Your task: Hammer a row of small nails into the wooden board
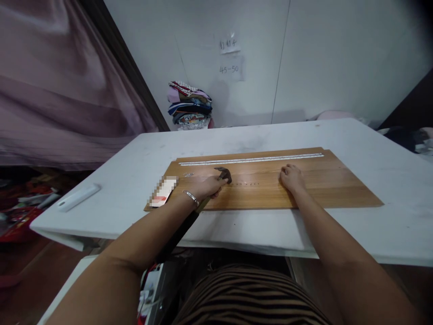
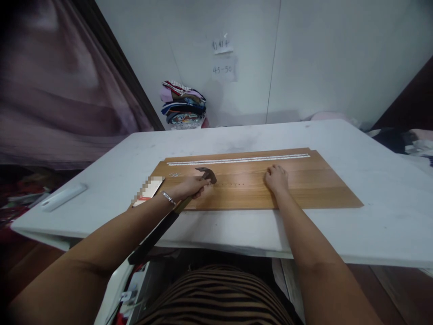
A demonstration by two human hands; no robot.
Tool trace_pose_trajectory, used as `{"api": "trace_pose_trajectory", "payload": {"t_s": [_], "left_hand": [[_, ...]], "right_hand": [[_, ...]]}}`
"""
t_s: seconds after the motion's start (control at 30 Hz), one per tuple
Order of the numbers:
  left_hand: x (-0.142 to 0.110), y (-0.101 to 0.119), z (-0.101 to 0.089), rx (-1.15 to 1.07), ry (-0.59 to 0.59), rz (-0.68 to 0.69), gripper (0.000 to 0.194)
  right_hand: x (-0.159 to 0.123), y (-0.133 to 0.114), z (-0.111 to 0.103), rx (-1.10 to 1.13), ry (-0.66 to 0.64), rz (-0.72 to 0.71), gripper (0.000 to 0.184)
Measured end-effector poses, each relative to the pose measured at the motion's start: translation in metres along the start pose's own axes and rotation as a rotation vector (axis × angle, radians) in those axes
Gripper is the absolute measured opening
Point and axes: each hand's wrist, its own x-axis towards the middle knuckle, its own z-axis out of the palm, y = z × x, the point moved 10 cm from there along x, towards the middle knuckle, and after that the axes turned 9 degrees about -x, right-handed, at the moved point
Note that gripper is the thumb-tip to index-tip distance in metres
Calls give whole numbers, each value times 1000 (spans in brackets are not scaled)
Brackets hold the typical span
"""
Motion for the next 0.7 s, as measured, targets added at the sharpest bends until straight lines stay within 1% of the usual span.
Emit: {"api": "trace_pose_trajectory", "payload": {"t_s": [0.17, 0.27, 0.5, 0.7], "left_hand": [[7, -6, 1, 35, 7, -4, 38], [10, -6, 1, 38, -8, 7, 39], [8, -1, -1, 61, -1, 16, 41], [16, -11, 1, 68, -15, 29, 46]], "right_hand": [[1, 1, 1, 2, 4, 0, 36], [0, 0, 1, -7, -2, -5, 36], [0, 0, 1, -20, -10, -2, 36], [1, 1, 2, -7, -6, -10, 36]]}}
